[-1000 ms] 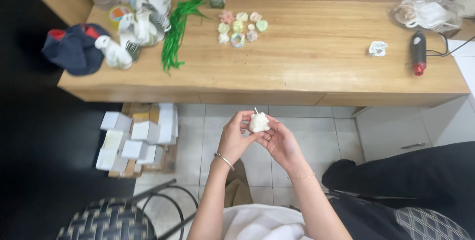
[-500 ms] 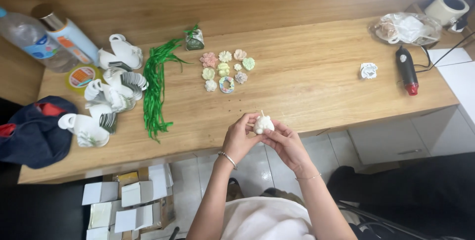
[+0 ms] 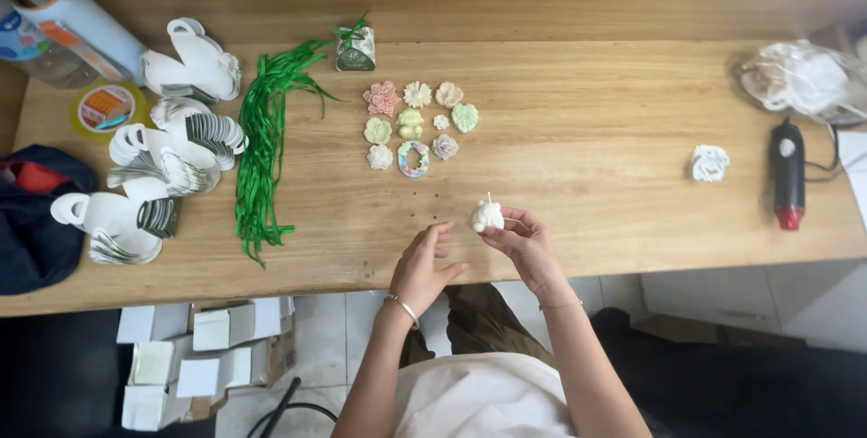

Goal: Selecting decorative candles from a display shelf and placing them on a workbench.

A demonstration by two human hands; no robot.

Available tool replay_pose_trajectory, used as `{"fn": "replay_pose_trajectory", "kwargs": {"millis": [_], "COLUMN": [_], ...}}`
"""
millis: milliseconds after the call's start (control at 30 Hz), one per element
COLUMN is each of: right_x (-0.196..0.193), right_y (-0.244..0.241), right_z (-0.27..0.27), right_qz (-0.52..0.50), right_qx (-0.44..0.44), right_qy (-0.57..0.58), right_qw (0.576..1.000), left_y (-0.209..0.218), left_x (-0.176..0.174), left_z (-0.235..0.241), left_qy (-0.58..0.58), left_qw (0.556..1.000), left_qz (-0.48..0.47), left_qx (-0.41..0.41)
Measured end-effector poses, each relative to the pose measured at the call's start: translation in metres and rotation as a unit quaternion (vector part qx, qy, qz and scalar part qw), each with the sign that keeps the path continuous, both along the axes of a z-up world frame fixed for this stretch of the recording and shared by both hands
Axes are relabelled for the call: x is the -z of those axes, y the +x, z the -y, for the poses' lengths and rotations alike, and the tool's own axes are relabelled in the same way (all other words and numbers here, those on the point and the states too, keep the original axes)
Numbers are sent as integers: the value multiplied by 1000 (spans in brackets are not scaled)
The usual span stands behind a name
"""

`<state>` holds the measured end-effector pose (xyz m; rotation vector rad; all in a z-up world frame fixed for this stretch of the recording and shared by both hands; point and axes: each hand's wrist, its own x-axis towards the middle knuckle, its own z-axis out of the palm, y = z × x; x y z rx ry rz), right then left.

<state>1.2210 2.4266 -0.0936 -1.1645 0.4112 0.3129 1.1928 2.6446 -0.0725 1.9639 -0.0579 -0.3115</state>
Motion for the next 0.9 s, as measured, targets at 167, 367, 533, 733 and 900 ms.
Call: {"fn": "replay_pose_trajectory", "kwargs": {"millis": [167,367,533,733,900], "right_x": [22,55,126,144,115], "right_y": [63,137,175,185,185], "right_z": [15,22,28,21,13], "right_qz": [-5,-39,-32,-8,15], "right_qx": [-33,-72,-78,-83,-131], "right_qy": [-102,-208,-158,-190,-304], "right_qw": [994,975,984,978,944], "left_y": [15,28,24,17,29], "left_x": [26,32,38,44,23], "left_z": [3,12,19,25,29], "left_qy": [67,125,145,151,170], "left_qw": [996,987,978,967,947], "left_qz": [-51,-103,-147,-193,-267], "left_qx": [-17,-14,-44,-67,-65]}}
